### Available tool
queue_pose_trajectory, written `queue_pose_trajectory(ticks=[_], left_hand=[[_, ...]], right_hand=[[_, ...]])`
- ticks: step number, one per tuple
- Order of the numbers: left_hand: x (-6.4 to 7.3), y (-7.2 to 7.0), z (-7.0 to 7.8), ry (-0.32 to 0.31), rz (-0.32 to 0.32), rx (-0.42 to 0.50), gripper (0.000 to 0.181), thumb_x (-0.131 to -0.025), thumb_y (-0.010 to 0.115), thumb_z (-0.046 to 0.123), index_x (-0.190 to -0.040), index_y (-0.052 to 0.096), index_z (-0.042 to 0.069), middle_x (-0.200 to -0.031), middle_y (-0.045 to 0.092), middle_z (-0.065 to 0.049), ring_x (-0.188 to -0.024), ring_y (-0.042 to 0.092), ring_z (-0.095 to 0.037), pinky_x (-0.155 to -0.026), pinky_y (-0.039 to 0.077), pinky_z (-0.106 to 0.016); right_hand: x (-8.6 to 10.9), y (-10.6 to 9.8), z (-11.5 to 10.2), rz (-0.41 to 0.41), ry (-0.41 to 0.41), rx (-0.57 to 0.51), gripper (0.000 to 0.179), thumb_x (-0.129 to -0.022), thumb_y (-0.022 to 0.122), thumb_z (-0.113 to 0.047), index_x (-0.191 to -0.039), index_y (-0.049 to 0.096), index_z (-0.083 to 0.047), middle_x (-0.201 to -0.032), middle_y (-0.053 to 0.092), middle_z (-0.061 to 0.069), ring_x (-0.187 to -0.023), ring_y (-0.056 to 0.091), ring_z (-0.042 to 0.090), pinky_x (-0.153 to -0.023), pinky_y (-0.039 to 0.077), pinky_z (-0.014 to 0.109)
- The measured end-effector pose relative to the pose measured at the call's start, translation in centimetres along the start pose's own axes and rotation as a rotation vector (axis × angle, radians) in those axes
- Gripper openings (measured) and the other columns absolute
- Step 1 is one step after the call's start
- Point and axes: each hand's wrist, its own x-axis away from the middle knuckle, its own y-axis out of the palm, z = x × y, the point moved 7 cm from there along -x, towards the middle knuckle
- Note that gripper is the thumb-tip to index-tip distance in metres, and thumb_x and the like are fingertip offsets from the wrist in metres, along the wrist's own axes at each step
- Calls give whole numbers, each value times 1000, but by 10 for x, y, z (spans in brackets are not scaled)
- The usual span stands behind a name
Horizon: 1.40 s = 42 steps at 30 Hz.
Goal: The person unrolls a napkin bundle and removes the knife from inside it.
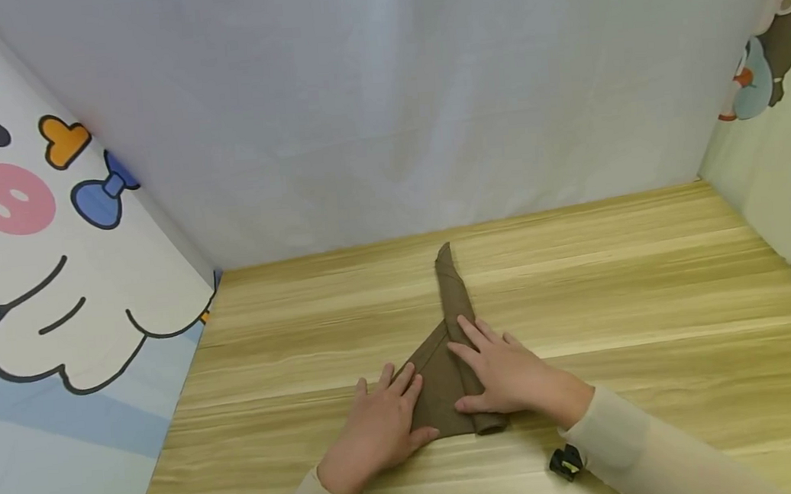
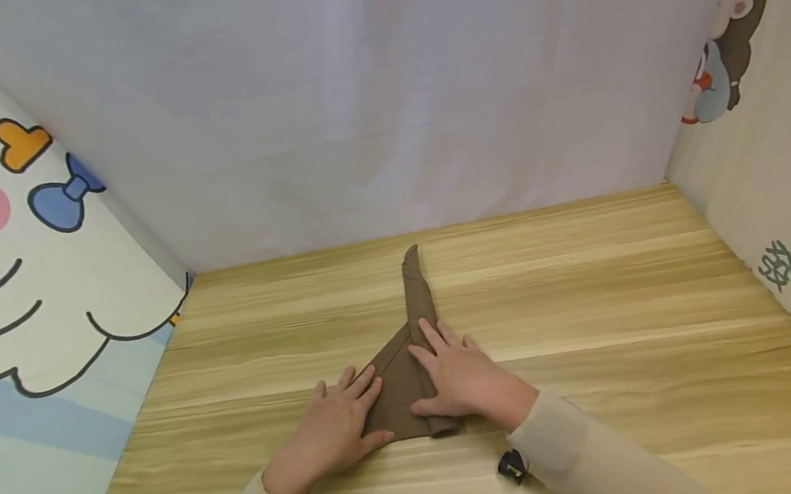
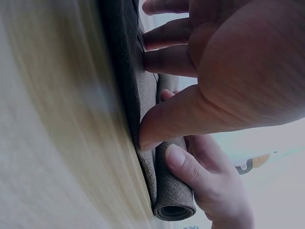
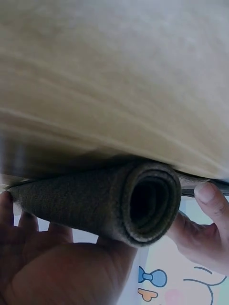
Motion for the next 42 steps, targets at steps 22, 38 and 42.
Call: queue_pose_trajectory(ticks=[22, 38, 42], left_hand=[[4, 4, -5, 10, 17, -6, 82, -87, 52, 67, -149, 38, 15, -157, 26, -3, -141, 26, -34, -100, 31, -65], [5, 4, -6, 4, 17, -9, 81, -87, 51, 67, -149, 38, 17, -157, 25, -2, -142, 26, -34, -101, 30, -65], [6, 3, -6, 4, 24, 4, 81, -87, 52, 66, -149, 39, 16, -157, 26, -2, -141, 26, -34, -100, 30, -66]], right_hand=[[10, -4, 4, -9, -17, -52, 91, -83, 65, -60, -150, 33, -8, -158, 10, 22, -142, 19, 40, -103, 28, 64], [18, -7, 11, 12, -20, -57, 90, -83, 66, -58, -150, 33, -8, -158, 12, 20, -143, 20, 36, -105, 23, 64], [20, -7, 13, 14, -19, -65, 89, -84, 66, -58, -151, 32, -9, -158, 13, 19, -143, 20, 35, -105, 22, 65]])
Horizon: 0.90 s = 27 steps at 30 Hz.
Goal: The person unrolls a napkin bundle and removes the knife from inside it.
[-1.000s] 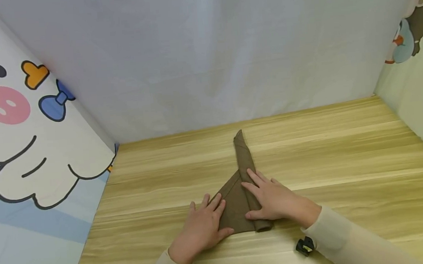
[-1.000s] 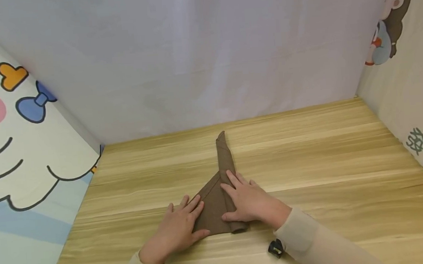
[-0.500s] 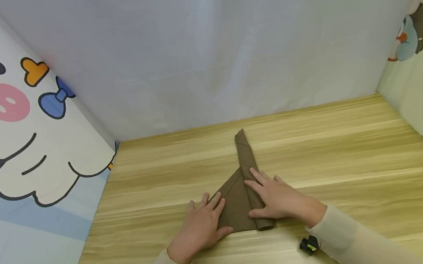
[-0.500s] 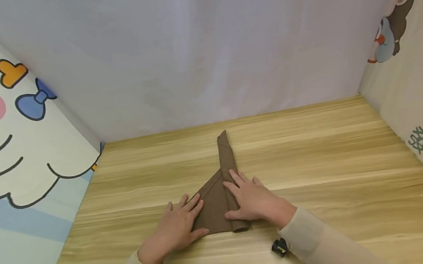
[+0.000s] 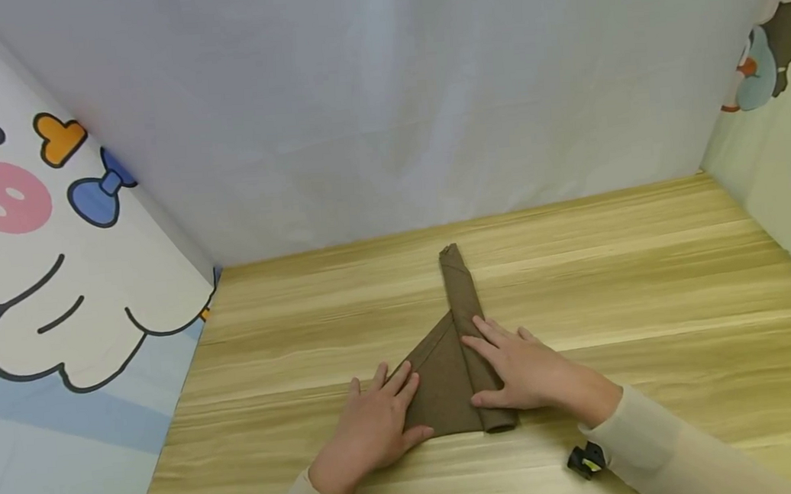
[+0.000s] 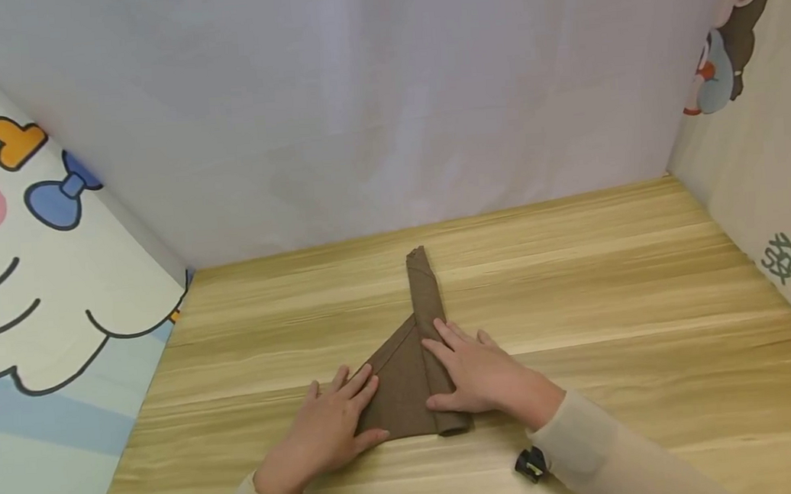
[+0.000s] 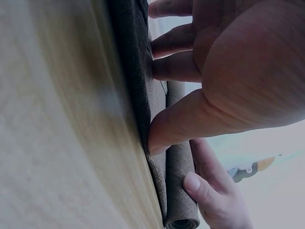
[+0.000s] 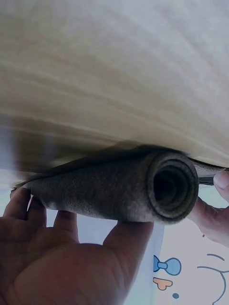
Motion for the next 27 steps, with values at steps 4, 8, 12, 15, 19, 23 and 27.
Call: queue_pose_trajectory(ticks=[4, 8, 12, 15, 19, 23, 27], left_hand=[[2, -1, 0, 1, 10, 7, 81, -87, 53, 66, -149, 39, 16, -157, 27, -2, -141, 27, -34, -99, 30, -66], [3, -2, 0, 3, 16, 9, 80, -87, 53, 66, -148, 40, 16, -157, 27, -3, -141, 27, -34, -99, 30, -66], [3, -2, 0, 5, 18, 6, 81, -87, 53, 66, -149, 39, 16, -157, 27, -2, -141, 27, -34, -99, 30, -66], [4, -1, -1, 5, 15, 8, 81, -87, 52, 66, -149, 39, 16, -157, 27, -2, -141, 27, -34, -100, 30, -66], [5, -2, 0, 9, 16, 26, 81, -87, 53, 65, -149, 39, 16, -157, 27, -3, -141, 27, -35, -100, 29, -67], [6, -2, 0, 15, 19, 34, 81, -87, 53, 65, -149, 38, 15, -157, 27, -4, -141, 27, -35, -100, 29, -67], [6, -1, -1, 17, 17, 29, 81, -88, 53, 65, -149, 38, 15, -157, 26, -3, -141, 26, -35, -100, 30, -67]], right_hand=[[2, 0, 1, 7, -1, 3, 89, -84, 65, -58, -151, 32, -9, -158, 15, 19, -142, 22, 35, -105, 22, 65], [4, 0, 3, 18, -4, 4, 89, -84, 65, -58, -151, 32, -9, -158, 16, 19, -142, 23, 34, -104, 23, 65], [6, -1, 3, 22, -9, 2, 89, -84, 65, -57, -151, 31, -9, -158, 16, 19, -142, 23, 34, -104, 23, 65], [7, -2, 3, 26, -13, 0, 88, -85, 66, -55, -151, 31, -9, -158, 16, 19, -142, 24, 34, -104, 23, 65], [9, -3, 4, 29, -13, -2, 87, -85, 66, -52, -151, 31, -8, -157, 17, 20, -142, 24, 33, -104, 23, 65], [12, -4, 6, 37, -7, 2, 87, -85, 67, -49, -151, 30, -7, -157, 19, 20, -142, 25, 33, -104, 24, 65], [14, -4, 9, 39, 1, 3, 87, -85, 67, -49, -151, 30, -6, -156, 20, 20, -141, 26, 33, -103, 24, 66]])
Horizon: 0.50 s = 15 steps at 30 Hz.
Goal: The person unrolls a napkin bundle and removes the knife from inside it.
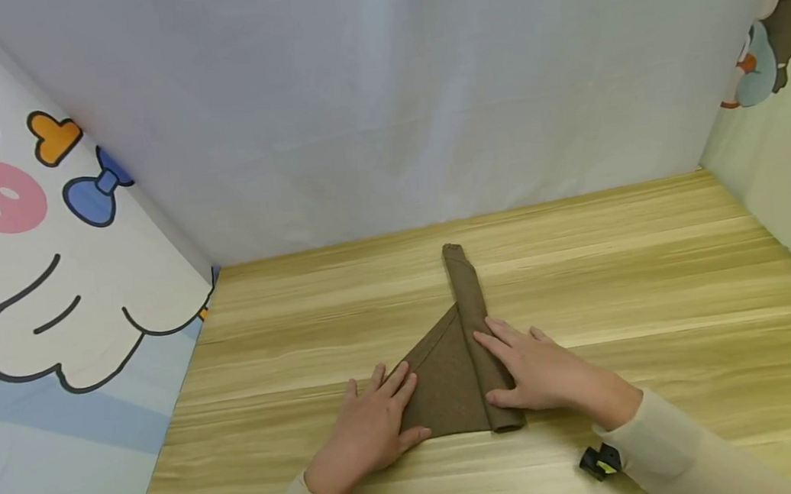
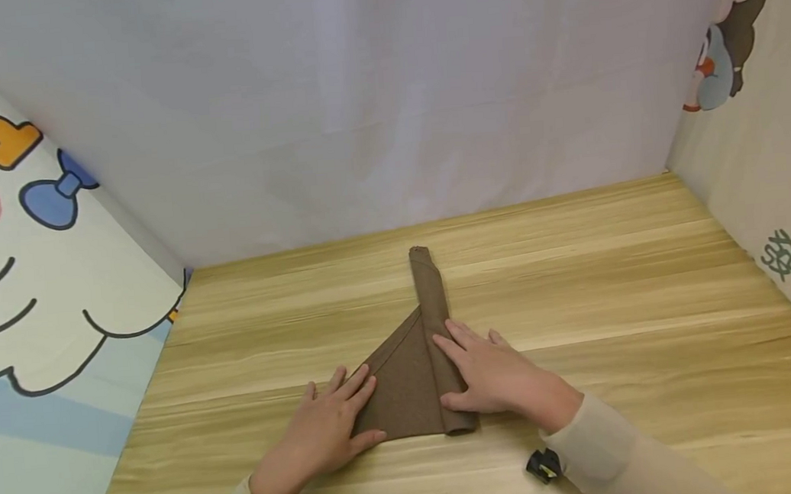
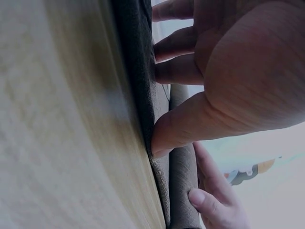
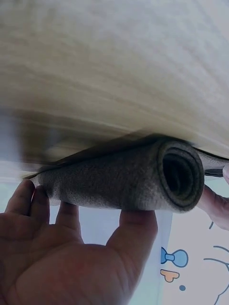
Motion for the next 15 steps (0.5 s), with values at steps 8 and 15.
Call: queue_pose_trajectory(ticks=[8, 15], left_hand=[[0, 0, 0, -3, -9, -4, 80, -88, 53, 65, -150, 37, 16, -157, 26, -3, -142, 25, -34, -100, 30, -66], [0, 0, -1, -8, -5, -1, 80, -87, 53, 65, -149, 38, 16, -157, 27, -3, -142, 26, -34, -100, 30, -66]], right_hand=[[5, 0, 7, -3, 13, -7, 88, -85, 67, -50, -151, 30, -6, -156, 22, 21, -140, 29, 34, -103, 24, 66], [7, -1, 7, -10, 12, -25, 88, -85, 67, -49, -151, 29, -5, -156, 21, 21, -140, 28, 34, -103, 23, 66]])
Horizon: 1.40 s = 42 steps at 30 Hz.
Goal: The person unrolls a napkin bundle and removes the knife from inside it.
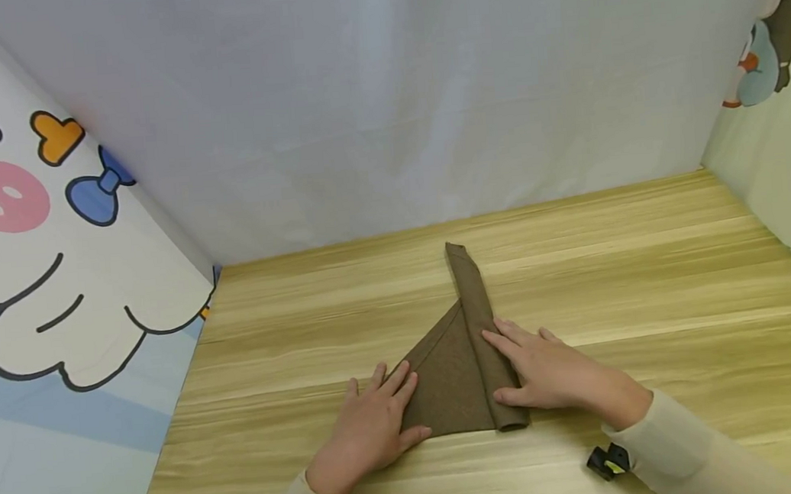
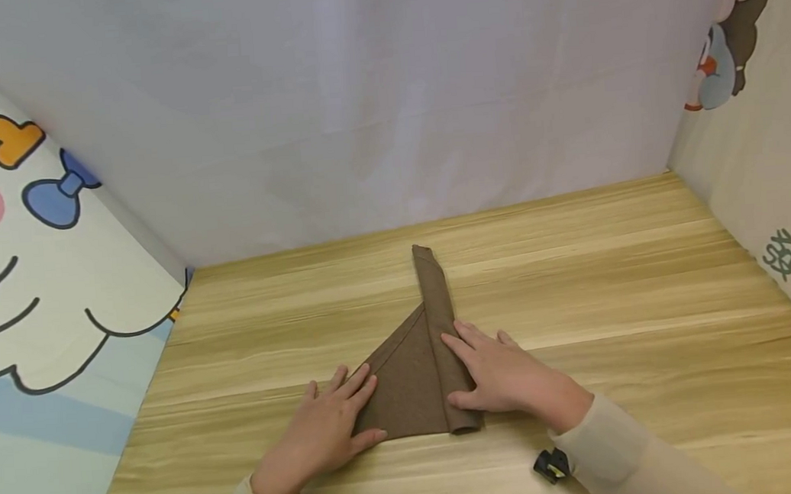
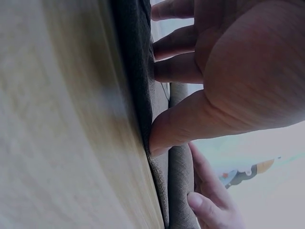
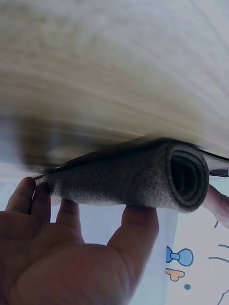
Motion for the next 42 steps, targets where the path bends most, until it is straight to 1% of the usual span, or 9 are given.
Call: queue_pose_trajectory(ticks=[4, 7, 11, 15, 19, 25, 31, 38, 42], left_hand=[[0, 1, 2, 0, 0, -5, 80, -88, 54, 64, -149, 38, 15, -157, 27, -4, -142, 26, -33, -100, 29, -67], [1, 0, 5, 7, -4, -29, 79, -89, 53, 63, -149, 39, 14, -156, 28, -6, -142, 26, -33, -101, 29, -66], [-1, -5, 14, 30, -6, -73, 77, -90, 53, 62, -148, 41, 12, -155, 30, -10, -142, 25, -33, -102, 29, -64], [-5, -11, 26, 48, 13, -102, 79, -89, 52, 63, -147, 41, 11, -153, 32, -14, -141, 28, -33, -103, 32, -60], [-13, -14, 35, 30, 9, -114, 82, -90, 48, 66, -148, 38, 9, -153, 32, -17, -140, 30, -34, -104, 33, -56], [-22, -9, 42, -3, -3, -140, 86, -91, 39, 69, -149, 35, 7, -153, 30, -20, -139, 32, -35, -102, 36, -55], [-24, -3, 41, -17, -5, -136, 89, -89, 41, 70, -148, 36, 3, -154, 27, -21, -139, 30, -36, -101, 38, -54], [-20, -1, 28, -52, -25, -98, 92, -89, 42, 71, -148, 35, 1, -154, 24, -22, -140, 27, -36, -101, 37, -56], [-20, -4, 22, -70, -26, -74, 91, -90, 41, 70, -148, 35, -1, -154, 25, -23, -140, 27, -38, -100, 36, -59]], right_hand=[[0, 1, -1, -4, -8, 1, 88, -86, 66, -50, -151, 29, -5, -156, 21, 21, -141, 27, 35, -104, 23, 66], [0, 1, -2, 1, -22, 6, 88, -87, 64, -53, -152, 28, -6, -156, 20, 21, -141, 26, 35, -105, 23, 65], [1, -3, -4, 20, -42, 6, 87, -88, 62, -56, -151, 30, -6, -156, 20, 22, -141, 26, 35, -105, 23, 64], [0, -7, -5, 40, -49, 12, 87, -88, 61, -57, -151, 30, -7, -155, 20, 23, -141, 25, 36, -105, 22, 64], [-5, -11, -5, 52, -43, 47, 86, -87, 59, -60, -152, 30, -11, -154, 21, 26, -141, 24, 38, -105, 22, 65], [-17, -14, -8, 37, -30, 92, 89, -86, 58, -64, -152, 30, -13, -154, 19, 27, -142, 20, 40, -104, 20, 67], [-22, -10, -11, -3, -22, 124, 92, -83, 61, -65, -151, 33, -10, -153, 18, 30, -141, 21, 41, -103, 22, 67], [-33, 0, -15, -21, -19, 125, 95, -82, 58, -69, -152, 31, -11, -155, 16, 27, -143, 19, 37, -105, 23, 65], [-41, 4, -17, -19, -9, 126, 95, -82, 57, -70, -152, 30, -11, -156, 15, 25, -143, 18, 36, -105, 22, 65]])
